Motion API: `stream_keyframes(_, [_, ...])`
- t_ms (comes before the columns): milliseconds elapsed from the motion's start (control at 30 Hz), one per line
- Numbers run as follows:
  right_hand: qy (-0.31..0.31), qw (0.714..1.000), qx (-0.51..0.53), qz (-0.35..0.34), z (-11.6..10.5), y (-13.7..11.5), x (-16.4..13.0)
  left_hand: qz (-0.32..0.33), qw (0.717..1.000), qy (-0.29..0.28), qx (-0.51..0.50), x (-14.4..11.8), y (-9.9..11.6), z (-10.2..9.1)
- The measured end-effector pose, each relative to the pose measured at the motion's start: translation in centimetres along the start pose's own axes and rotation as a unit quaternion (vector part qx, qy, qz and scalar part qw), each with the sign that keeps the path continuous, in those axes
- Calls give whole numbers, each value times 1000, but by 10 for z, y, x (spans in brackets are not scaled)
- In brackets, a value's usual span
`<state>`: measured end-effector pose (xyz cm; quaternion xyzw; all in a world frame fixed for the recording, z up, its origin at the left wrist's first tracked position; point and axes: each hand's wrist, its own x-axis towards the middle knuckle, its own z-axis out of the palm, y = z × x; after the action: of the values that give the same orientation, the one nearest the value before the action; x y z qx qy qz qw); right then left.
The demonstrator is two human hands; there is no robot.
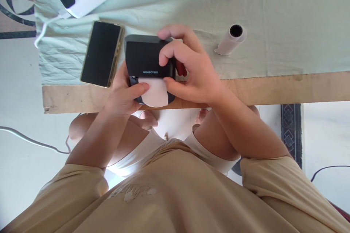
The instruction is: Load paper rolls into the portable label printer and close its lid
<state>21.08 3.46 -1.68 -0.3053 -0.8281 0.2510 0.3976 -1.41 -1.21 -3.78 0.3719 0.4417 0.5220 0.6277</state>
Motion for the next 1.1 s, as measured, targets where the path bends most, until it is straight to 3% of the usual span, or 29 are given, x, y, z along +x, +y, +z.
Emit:
stream_keyframes(100, [-16, 1000, -1, 8, 0, 0, -1, 6, 1000, -9, 3, 0, 0, -2])
stream_keyframes(267, [10, 998, 61, 25, 10, 9, -3, 27, 999, -19, -1, -3, -2, -3])
stream_keyframes(433, [-42, 985, 157, 56, 25, 23, -9, 41, 999, 7, -11, -5, -4, 2])
stream_keyframes(500, [-49, 982, 172, 62, 26, 27, -11, 47, 998, -13, -28, -5, -4, 3])
stream_keyframes(667, [-76, 974, 188, 97, 23, 27, -12, 39, 999, -25, -29, -4, 0, 0])
stream_keyframes(1100, [-64, 976, 193, 80, 25, 23, -13, 27, 998, -55, -18, -4, -2, -6])
